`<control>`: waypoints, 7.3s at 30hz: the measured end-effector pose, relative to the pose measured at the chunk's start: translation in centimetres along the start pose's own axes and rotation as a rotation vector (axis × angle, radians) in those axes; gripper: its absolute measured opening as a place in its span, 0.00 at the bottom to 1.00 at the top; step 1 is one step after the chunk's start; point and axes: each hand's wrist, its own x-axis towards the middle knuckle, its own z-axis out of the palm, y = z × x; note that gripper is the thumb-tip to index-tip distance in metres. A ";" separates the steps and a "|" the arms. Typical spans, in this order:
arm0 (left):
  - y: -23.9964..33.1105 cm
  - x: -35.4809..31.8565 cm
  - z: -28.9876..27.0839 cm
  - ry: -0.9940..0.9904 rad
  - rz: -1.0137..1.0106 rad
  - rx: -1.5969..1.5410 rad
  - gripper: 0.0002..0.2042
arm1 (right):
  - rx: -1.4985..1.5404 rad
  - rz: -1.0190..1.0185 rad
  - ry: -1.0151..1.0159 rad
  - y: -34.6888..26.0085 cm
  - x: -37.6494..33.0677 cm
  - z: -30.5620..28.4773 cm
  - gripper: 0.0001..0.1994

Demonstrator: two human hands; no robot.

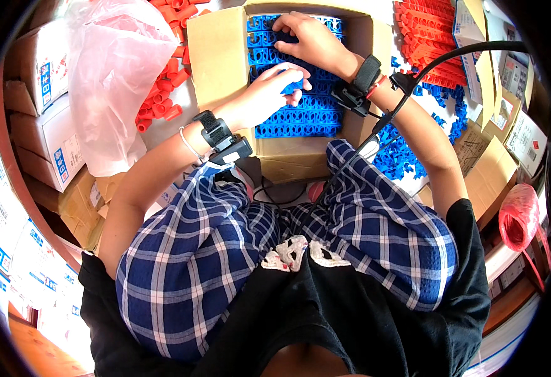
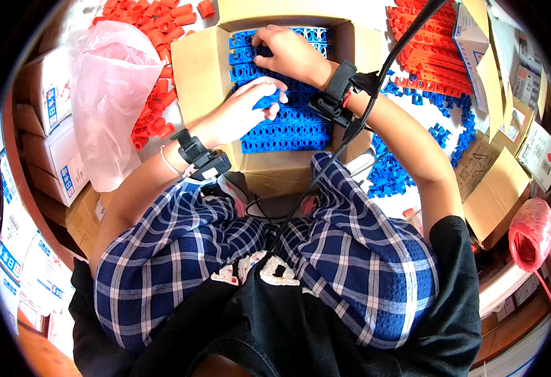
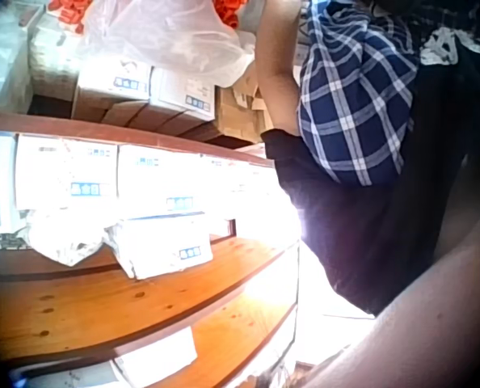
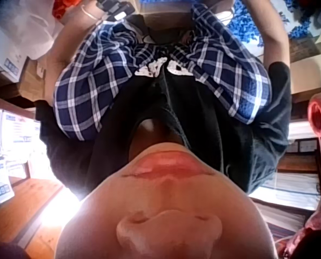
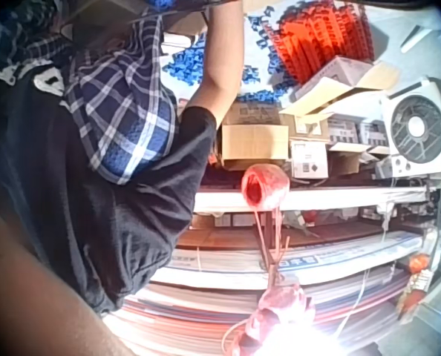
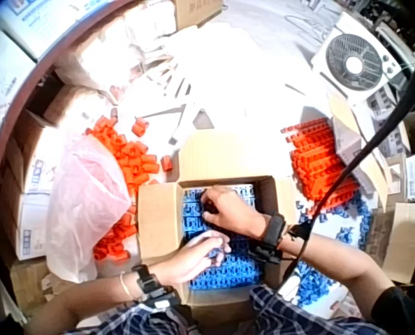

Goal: The person assembles small blue plastic components by snapping them together by hand while sitting amidst boxes of red and blue parts. The person picks up individual pieces and joins them to form larger segments, placing the completed pieces into a cardboard box.

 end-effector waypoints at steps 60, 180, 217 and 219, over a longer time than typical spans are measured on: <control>-0.7 0.4 -0.9 0.018 0.062 -0.057 0.15 | -0.335 -0.015 0.074 -1.9 -1.9 -1.5 0.05; -0.7 0.5 -0.9 -0.019 0.050 -0.077 0.10 | -0.072 -0.005 -0.077 1.5 -2.5 -1.8 0.07; -1.0 0.8 -0.8 -0.025 0.057 -0.094 0.25 | 0.212 -0.013 -0.119 -6.4 -6.6 -2.0 0.11; -0.8 0.8 -0.7 -0.014 0.045 -0.106 0.24 | 0.204 -0.011 -0.107 -6.4 -6.8 -2.0 0.11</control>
